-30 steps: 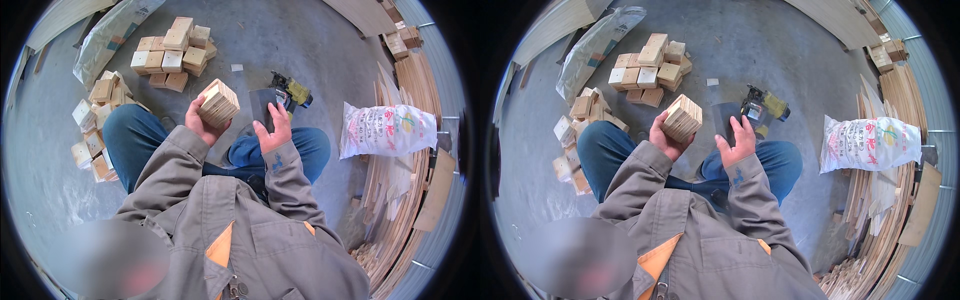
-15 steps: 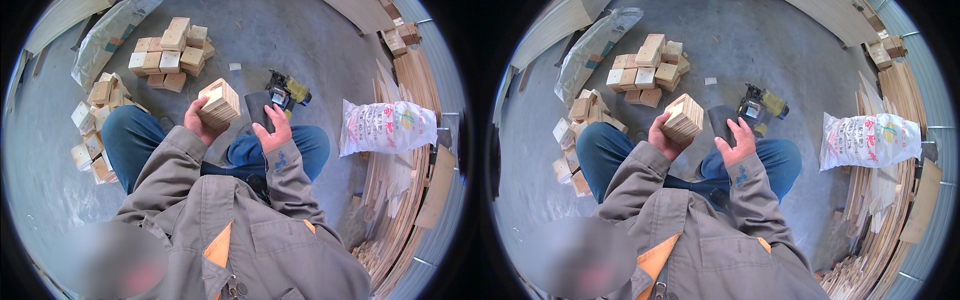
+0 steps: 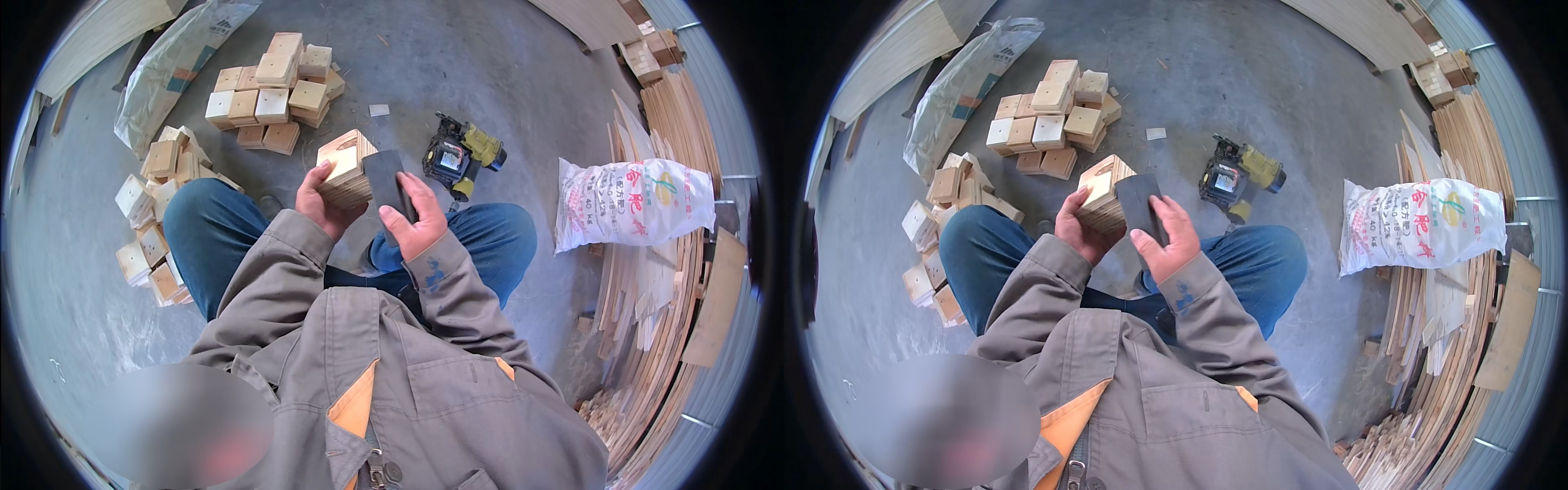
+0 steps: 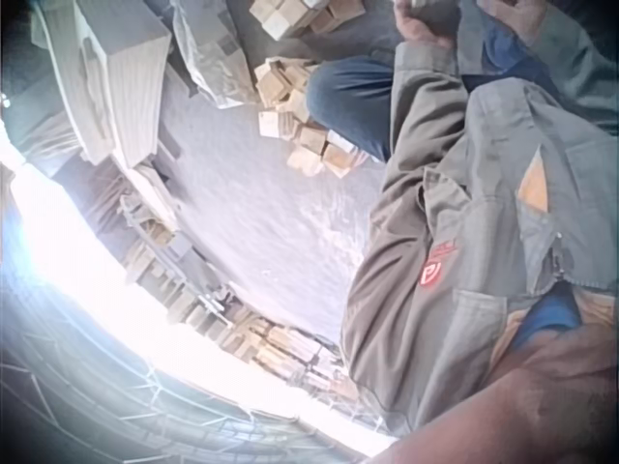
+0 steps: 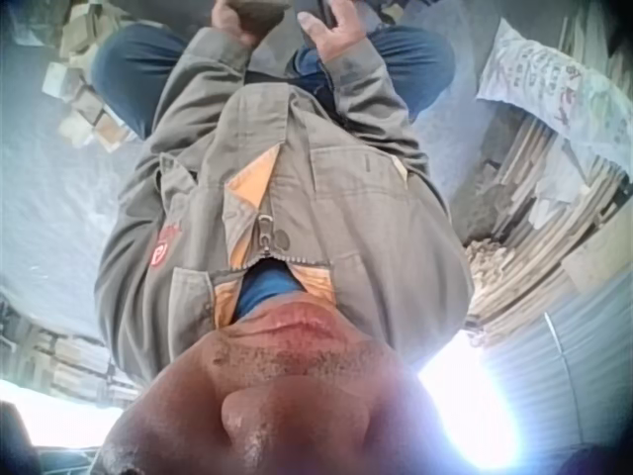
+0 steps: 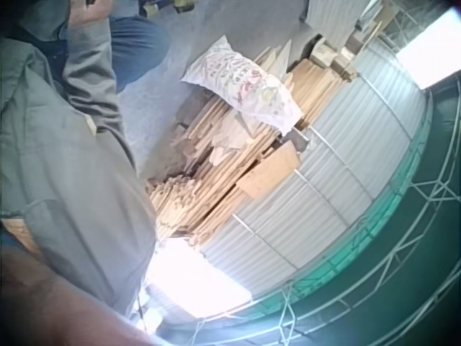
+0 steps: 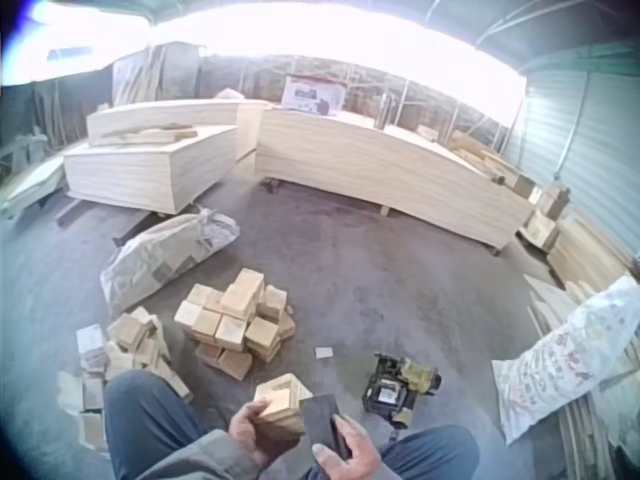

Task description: The person sits on the floor and sands small wooden blocks using a sanding block. They pick up blocks from a pile, sand the edges and faces, and place them back down, repeating the process continuously.

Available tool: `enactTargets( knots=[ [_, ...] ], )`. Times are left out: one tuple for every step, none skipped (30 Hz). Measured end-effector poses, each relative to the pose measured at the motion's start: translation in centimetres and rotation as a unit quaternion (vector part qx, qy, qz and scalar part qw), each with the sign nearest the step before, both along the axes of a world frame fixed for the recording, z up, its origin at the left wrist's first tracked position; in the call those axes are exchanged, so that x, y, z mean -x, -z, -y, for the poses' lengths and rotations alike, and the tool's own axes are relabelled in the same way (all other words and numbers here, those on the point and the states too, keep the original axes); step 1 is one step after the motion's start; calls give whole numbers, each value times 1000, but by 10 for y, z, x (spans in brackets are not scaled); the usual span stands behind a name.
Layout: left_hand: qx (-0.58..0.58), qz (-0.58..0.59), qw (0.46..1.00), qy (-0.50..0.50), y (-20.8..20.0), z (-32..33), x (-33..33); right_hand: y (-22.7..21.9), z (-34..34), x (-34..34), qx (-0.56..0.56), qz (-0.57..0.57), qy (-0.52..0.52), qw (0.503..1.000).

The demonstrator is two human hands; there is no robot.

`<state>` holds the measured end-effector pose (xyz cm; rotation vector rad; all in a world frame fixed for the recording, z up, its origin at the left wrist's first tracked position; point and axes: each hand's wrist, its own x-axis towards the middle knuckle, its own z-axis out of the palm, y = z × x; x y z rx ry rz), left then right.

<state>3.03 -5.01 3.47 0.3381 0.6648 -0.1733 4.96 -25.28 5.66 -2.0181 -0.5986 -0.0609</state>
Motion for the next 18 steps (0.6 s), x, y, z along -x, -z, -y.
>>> enactTargets(
  knots=[
    [3, 11, 1000, 2, 0, -1, 1, 2, -2, 2, 7, 15, 3, 1000],
    [6, 23, 1000, 4, 1, -1, 1, 2, -2, 3, 10, 21, 1, 1000],
    [11, 33, 999, 9, -2, -1, 2, 3, -2, 3, 13, 27, -1, 1000],
    [16, 43, 999, 14, -6, -1, 3, 3, -2, 4, 16, 33, -3, 999],
    [20, 53, 998, 19, -9, -1, 3, 2, -3, 5, 19, 41, -5, 999],
    [21, 59, 998, 15, -8, 0, 3, -1, -4, 7, 22, 50, -4, 998],
    [21, 66, 998, 10, -8, 1, 2, -3, -7, 9, 25, 60, -4, 998],
    [20, 73, 997, 6, -6, 1, 2, -5, -9, 10, 28, 69, -4, 997],
    [21, 70, 997, 1, -3, 0, 2, -3, -10, 10, 28, 72, -9, 997],
    [20, 68, 997, -4, 0, -1, 1, -3, -11, 9, 35, 69, -8, 997],
    [20, 66, 998, -10, 2, -3, 1, -2, -13, 8, 41, 65, -7, 997],
    [21, 73, 997, -1, 2, -3, 3, 0, -13, 6, 48, 60, -6, 997],
    [22, 80, 997, 7, 2, -2, 5, 2, -17, -1, 48, 66, 5, 997],
    [22, 86, 996, 15, 1, -2, 7, 4, -22, -13, 47, 71, 14, 996],
    [26, 77, 996, 43, 8, 9, 5, 7, -16, -22, 70, 55, 49, 995],
    [30, 71, 996, 49, 3, 13, 6, 6, -17, -35, 77, 38, 72, 994],
    [34, 65, 996, 56, -3, 16, 7, 2, -17, -44, 63, -20, 74, 995],
    [37, 62, 996, 53, -4, 14, 8, -3, -22, -52, 48, -76, 66, 994]
  ],
)
